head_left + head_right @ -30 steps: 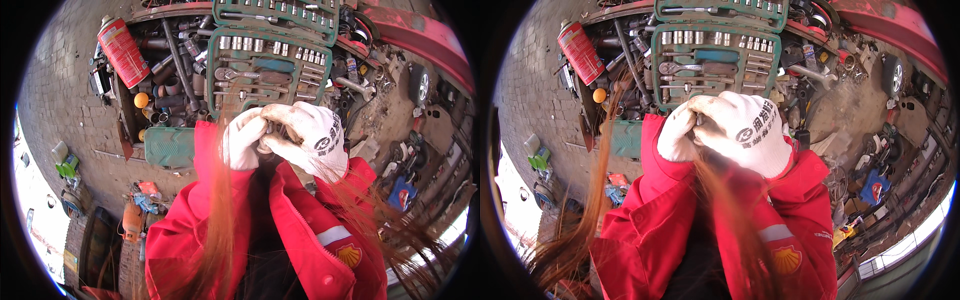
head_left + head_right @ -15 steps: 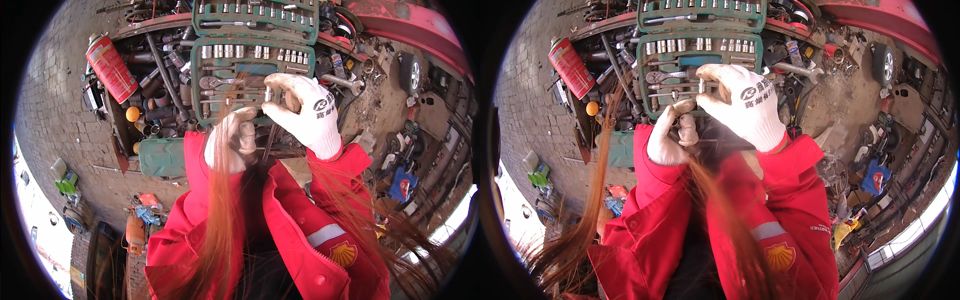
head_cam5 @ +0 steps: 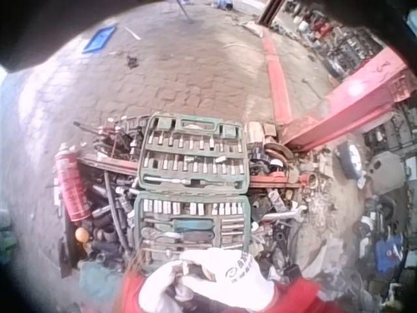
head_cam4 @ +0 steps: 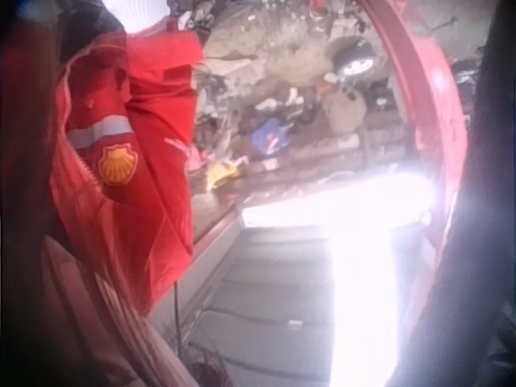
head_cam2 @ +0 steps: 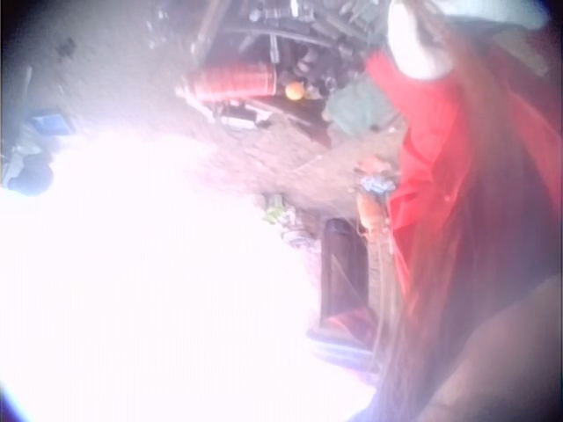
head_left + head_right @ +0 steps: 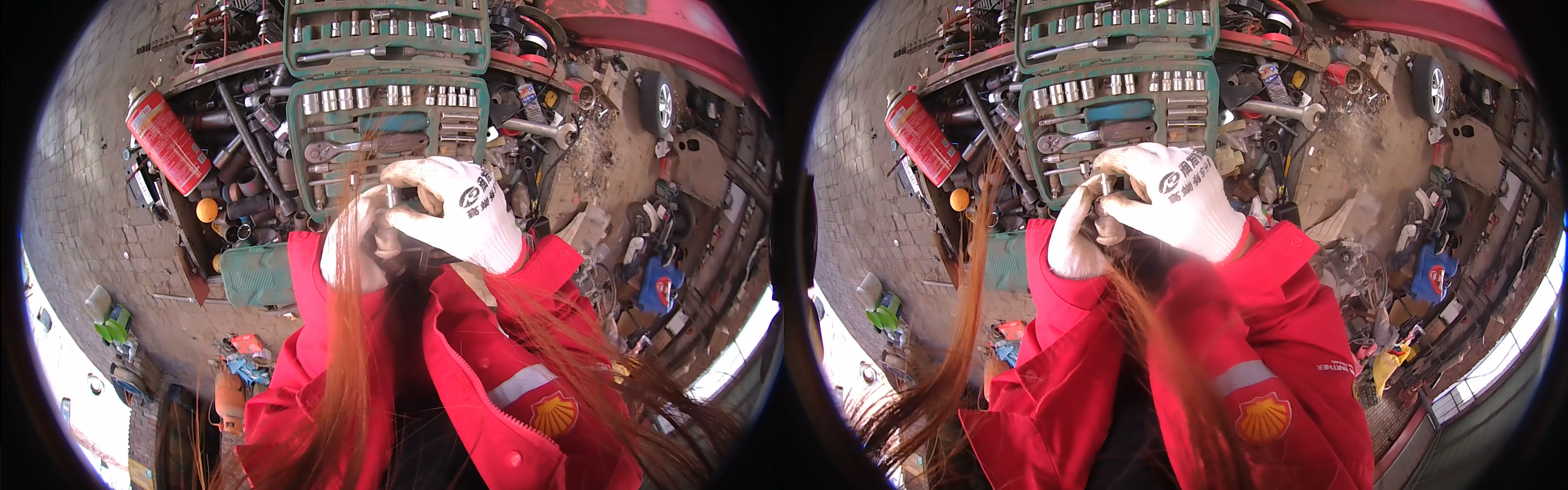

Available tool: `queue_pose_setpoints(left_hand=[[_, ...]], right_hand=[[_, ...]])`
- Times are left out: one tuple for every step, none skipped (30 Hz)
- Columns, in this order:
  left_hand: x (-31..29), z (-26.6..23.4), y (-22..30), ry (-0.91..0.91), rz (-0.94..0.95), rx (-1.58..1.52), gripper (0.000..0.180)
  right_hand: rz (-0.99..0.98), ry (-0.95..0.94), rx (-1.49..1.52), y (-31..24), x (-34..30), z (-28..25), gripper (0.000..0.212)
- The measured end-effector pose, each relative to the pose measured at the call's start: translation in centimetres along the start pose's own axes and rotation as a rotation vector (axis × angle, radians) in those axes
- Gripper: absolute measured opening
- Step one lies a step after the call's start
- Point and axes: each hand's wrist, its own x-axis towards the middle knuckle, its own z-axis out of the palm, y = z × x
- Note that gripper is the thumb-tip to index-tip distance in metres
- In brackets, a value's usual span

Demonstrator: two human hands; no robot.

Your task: The person opens a green toolbox and repeatedly picks up socket bits, examines them, and places them back into the tray. The person handles multiple socket bits one at a time, rotating them in the hands and returning them to the toolbox without completing a visible assembly or repair.

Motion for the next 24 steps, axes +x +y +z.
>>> queue_pose_setpoints(left_hand=[[0.3,-0.4,-0.3,-0.028,0.02,0.167,0.04],[0.4,-0.7,-0.5,-0.08,0.113,0.358,0.04],[0.5,-0.9,-0.9,-0.08,0.144,0.467,0.04],[0.3,-0.9,-1.2,-0.064,0.131,0.409,0.041],[0.1,-0.8,-1.5,-0.016,-0.009,0.233,0.042],[-0.1,-0.7,-1.8,0.029,-0.078,0.114,0.043],[-0.2,-0.7,-2.0,0.006,-0.146,-0.25,0.043],[-0.2,-0.7,-2.0,-0.022,-0.195,-0.517,0.044],[-0.2,-0.7,-2.1,-0.048,-0.225,-0.608,0.044],[-0.1,-0.7,-2.1,-0.079,-0.236,-0.602,0.045],[0.1,-0.9,-2.0,-0.099,-0.179,-0.398,0.045],[0.3,-1.0,-2.0,-0.109,-0.121,-0.194,0.046],[0.6,-1.3,-1.9,-0.104,0.007,0.208,0.046],[0.8,-1.4,-1.9,-0.108,0.07,0.399,0.046],[0.9,-1.4,-1.9,-0.1,0.135,0.59,0.047],[0.9,-1.4,-1.9,-0.104,0.133,0.571,0.047],[0.9,-1.3,-1.8,-0.112,0.081,0.402,0.047],[0.8,-1.1,-1.8,-0.111,0.029,0.233,0.047],[0.5,-0.9,-1.7,-0.111,-0.072,-0.085,0.046],[0.2,-0.7,-1.5,-0.082,-0.117,-0.18,0.045],[0.0,-0.5,-1.3,-0.03,-0.118,-0.108,0.043],[-0.2,-0.2,-1.2,0.038,-0.108,-0.143,0.041],[-0.4,0.0,-1.0,0.072,-0.167,-0.279,0.038],[-0.5,0.4,-0.9,0.127,-0.185,-0.365,0.036]], right_hand=[[0.001,-0.011,0.055,-0.1,-0.3,-0.1,0.037],[0.082,-0.089,0.073,-0.2,-0.5,0.0,0.037],[0.058,-0.082,0.052,-0.3,-0.7,0.0,0.038],[0.058,-0.088,0.036,-0.3,-0.9,0.1,0.038],[0.058,-0.094,0.032,-0.4,-1.0,0.2,0.038],[0.059,-0.102,0.028,-0.4,-1.1,0.2,0.038],[0.056,-0.095,0.041,-0.3,-1.1,0.2,0.038],[0.049,-0.087,0.045,-0.3,-1.2,0.2,0.038],[0.042,-0.08,0.049,-0.2,-1.2,0.2,0.038],[0.037,-0.075,0.059,-0.1,-1.2,0.3,0.038],[0.039,-0.075,0.065,0.0,-1.3,0.3,0.039],[0.043,-0.077,0.077,0.1,-1.4,0.3,0.039],[0.051,-0.081,0.09,0.2,-1.4,0.3,0.04],[0.047,-0.076,0.089,0.3,-1.5,0.4,0.04],[0.047,-0.07,0.089,0.3,-1.5,0.4,0.041],[0.056,-0.074,0.085,0.4,-1.6,0.4,0.042],[0.046,-0.072,0.106,0.5,-1.6,0.4,0.041],[0.046,-0.078,0.123,0.6,-1.7,0.3,0.041],[0.046,-0.084,0.14,0.7,-1.8,0.2,0.04],[0.043,-0.029,0.15,1.0,-1.7,0.0,0.039],[0.04,0.026,0.16,1.2,-1.7,-0.1,0.038],[0.036,0.08,0.169,1.5,-1.7,-0.2,0.037],[0.199,0.084,0.219,1.8,-1.8,-0.5,0.034],[0.236,0.233,0.102,2.3,-1.3,-0.1,0.034]])
